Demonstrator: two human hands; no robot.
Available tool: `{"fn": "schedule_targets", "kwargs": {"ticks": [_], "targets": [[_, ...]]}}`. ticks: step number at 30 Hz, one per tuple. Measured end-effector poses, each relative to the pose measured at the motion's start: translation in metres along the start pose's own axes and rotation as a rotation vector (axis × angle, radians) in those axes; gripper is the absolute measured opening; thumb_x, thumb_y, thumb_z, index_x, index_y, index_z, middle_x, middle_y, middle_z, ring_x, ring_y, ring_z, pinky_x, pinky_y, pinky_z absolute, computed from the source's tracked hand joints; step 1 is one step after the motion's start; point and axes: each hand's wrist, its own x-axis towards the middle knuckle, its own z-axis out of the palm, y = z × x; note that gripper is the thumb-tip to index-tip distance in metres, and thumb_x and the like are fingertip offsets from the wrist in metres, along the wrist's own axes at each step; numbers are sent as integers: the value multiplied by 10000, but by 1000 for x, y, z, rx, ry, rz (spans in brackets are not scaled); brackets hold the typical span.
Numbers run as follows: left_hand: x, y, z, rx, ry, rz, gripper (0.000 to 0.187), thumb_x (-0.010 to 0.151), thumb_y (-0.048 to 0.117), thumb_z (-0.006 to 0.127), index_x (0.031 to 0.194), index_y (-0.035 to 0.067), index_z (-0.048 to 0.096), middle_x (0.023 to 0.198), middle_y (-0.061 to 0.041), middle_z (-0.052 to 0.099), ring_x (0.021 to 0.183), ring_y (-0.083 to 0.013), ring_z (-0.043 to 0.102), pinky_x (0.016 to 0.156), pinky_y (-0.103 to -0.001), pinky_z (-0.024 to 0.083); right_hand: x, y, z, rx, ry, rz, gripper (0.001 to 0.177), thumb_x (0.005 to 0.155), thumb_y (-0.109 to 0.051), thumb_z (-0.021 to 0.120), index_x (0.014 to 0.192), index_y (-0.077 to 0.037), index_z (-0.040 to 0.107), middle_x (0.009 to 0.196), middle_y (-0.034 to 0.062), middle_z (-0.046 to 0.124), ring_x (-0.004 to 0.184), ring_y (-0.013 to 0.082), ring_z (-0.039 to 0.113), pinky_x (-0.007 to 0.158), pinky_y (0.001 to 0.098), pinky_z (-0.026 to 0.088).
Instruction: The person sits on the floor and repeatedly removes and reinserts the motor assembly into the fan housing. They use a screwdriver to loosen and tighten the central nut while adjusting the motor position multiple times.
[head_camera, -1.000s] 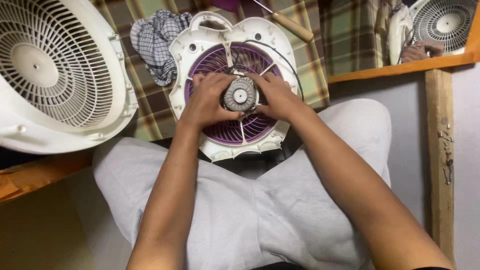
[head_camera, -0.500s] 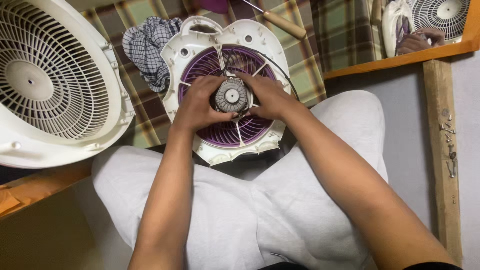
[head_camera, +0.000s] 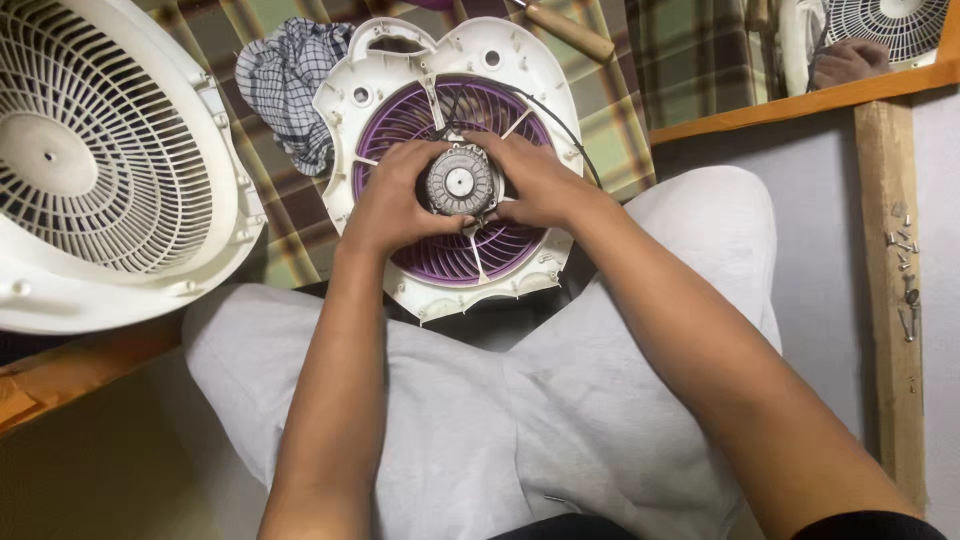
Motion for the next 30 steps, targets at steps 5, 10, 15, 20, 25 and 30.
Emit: {"fn": "schedule_targets", "kwargs": {"ticks": [5,10,15,20,25,30], "targets": [[-3,-2,-2,-22,-31,-78,820,521,273,967,1244,30,666,1218,-129,692,1187,-347,612,1039,-445,478,0,-2,-2,-35,9,-100,1080,618,-214,966,1517,-191,367,1379,194,548,1297,390,533,1066,480,433],[-1,-4,-1,-16,-45,-141,838,462,262,962,1221,50,677,1194,-111,695,1175,-341,606,1030,-444,476,1,2,2,-111,23,-55,1043,624,-240,956,1513,-199,411,1361,176,580,1287,356,550,1065,473,434],[1,-4,-1,15,-63,-107,867,483,285,980,1249,38,658,1207,-121,683,1179,-345,609,1022,-443,493,0,8,6,-133,53,-107,1022,641,-220,941,1515,-194,412,1366,182,577,1281,370,553,1063,494,418],[-4,-2,-17,-205,113,-241,729,743,383,907,1329,50,629,1265,-126,669,1189,-277,652,1017,-400,517,3,0,4,-139,11,-56,1032,657,-204,922,1537,-196,384,1402,200,553,1290,381,550,1077,468,452],[-20,3,-48,-94,295,-402,521,904,402,779,1276,52,683,1263,-146,680,1202,-288,674,1033,-400,535,0,-22,-4,-138,-77,99,1082,645,-273,932,1553,-251,344,1435,177,534,1326,339,548,1121,453,448],[-48,16,-60,94,37,-743,619,853,430,782,1287,18,625,1298,-237,590,1245,-392,578,1058,-468,467,-9,-39,-19,-198,-103,105,1222,587,-325,992,1574,-251,275,1479,252,396,1346,390,437,1115,489,386]]}}
